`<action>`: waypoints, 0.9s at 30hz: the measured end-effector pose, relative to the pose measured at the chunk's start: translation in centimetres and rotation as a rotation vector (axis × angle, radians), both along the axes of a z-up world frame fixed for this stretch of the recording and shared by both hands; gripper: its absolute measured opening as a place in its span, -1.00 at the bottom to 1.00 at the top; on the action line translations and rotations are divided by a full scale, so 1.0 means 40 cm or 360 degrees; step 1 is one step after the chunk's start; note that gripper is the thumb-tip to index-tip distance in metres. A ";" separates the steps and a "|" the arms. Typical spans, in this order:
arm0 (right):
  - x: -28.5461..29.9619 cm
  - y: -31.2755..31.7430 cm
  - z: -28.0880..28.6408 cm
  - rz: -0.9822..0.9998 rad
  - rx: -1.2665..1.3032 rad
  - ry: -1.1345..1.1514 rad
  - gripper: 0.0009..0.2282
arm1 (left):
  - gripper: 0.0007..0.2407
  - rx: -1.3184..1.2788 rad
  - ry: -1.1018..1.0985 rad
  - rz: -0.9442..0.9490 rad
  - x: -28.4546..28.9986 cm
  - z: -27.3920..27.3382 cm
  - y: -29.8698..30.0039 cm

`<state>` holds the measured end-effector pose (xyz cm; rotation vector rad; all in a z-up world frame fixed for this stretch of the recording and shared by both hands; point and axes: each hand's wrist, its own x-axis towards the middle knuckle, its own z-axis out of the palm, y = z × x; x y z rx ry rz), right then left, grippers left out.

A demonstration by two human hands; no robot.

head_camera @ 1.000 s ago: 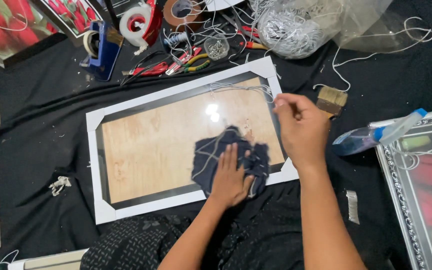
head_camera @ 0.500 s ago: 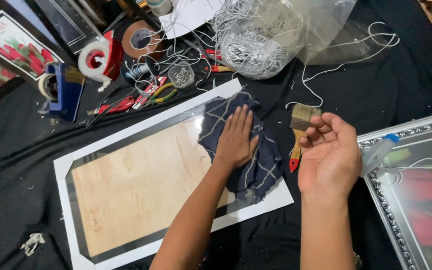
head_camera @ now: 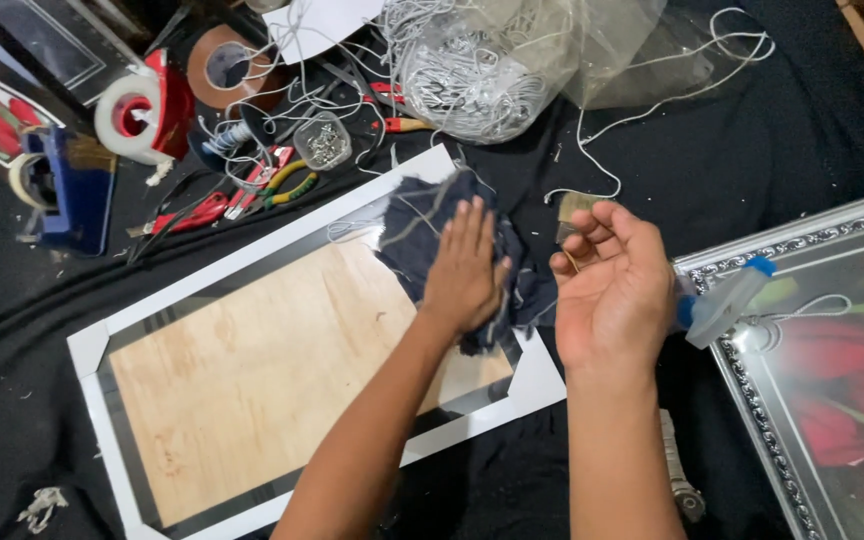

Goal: The person wipes a rectangular picture frame on a workspace using a dark cloth, cleaning both the frame and the backing.

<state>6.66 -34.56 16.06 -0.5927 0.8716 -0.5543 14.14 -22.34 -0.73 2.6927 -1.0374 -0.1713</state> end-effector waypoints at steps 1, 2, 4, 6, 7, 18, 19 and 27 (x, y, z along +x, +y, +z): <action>0.003 0.003 0.004 0.0025 0.0004 0.0016 -0.82 | -0.42 -0.0018 0.0114 -0.0083 -0.046 0.025 0.004; 0.003 0.005 0.001 0.0039 0.0007 0.0002 -0.82 | -0.42 -0.0015 0.0100 -0.0069 -0.085 0.020 0.010; 0.001 0.006 -0.004 0.0084 -0.0016 0.0019 -0.83 | -0.43 -0.0062 0.0170 -0.0237 -0.168 0.009 0.017; -0.005 0.008 -0.012 0.0109 -0.0030 0.0018 -0.84 | -0.44 -0.0084 0.0188 -0.0311 -0.241 -0.004 0.038; -0.009 0.007 -0.017 0.0122 -0.0045 0.0028 -0.85 | -0.45 -0.0108 0.0217 -0.0397 -0.278 -0.012 0.046; -0.066 0.005 0.034 0.0151 -0.0079 0.0162 -0.85 | -0.46 0.0222 0.0624 0.0397 -0.454 0.069 0.508; -0.060 0.009 0.035 0.0169 -0.0084 0.0194 -0.86 | -0.44 0.0343 0.0716 0.0544 -0.464 0.076 0.566; -0.035 0.014 -0.086 0.0481 -0.0199 0.0199 -0.89 | -0.05 0.0628 0.1191 0.1916 -0.448 0.113 0.790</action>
